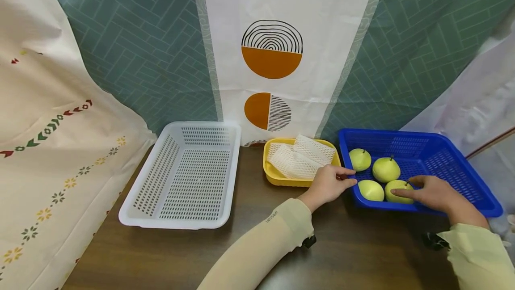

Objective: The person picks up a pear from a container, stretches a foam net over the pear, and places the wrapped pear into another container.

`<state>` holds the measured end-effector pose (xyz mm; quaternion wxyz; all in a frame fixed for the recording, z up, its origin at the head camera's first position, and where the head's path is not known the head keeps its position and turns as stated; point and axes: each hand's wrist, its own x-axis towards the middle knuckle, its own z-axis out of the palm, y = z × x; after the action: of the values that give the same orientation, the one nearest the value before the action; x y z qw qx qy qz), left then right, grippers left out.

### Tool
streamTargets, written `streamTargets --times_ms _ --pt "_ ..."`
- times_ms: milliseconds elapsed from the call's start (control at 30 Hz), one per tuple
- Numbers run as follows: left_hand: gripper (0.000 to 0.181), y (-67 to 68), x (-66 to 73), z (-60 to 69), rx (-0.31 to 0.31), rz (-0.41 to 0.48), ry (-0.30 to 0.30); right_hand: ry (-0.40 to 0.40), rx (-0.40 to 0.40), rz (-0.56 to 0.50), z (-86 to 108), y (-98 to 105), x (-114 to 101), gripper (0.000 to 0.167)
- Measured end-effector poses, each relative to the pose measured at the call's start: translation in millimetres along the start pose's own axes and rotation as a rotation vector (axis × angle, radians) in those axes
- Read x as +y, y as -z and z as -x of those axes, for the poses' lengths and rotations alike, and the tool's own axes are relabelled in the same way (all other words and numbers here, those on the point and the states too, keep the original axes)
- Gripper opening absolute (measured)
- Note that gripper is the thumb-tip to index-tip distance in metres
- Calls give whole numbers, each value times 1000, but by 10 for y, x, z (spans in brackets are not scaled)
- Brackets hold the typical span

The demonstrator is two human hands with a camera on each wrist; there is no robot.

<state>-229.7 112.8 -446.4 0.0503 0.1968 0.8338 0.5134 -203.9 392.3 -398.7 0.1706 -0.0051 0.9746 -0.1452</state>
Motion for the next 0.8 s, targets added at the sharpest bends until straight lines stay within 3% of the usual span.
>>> streamTargets --times_ms 167,533,800 --pt "25 -15 -14 -4 8 36 -8 28 34 -1 -33 -51 21 96" --pt "24 -58 -16 22 51 149 59 43 99 -17 -97 -149 49 92" --pt "22 -131 -36 59 74 322 113 37 123 -21 -137 -153 32 91"
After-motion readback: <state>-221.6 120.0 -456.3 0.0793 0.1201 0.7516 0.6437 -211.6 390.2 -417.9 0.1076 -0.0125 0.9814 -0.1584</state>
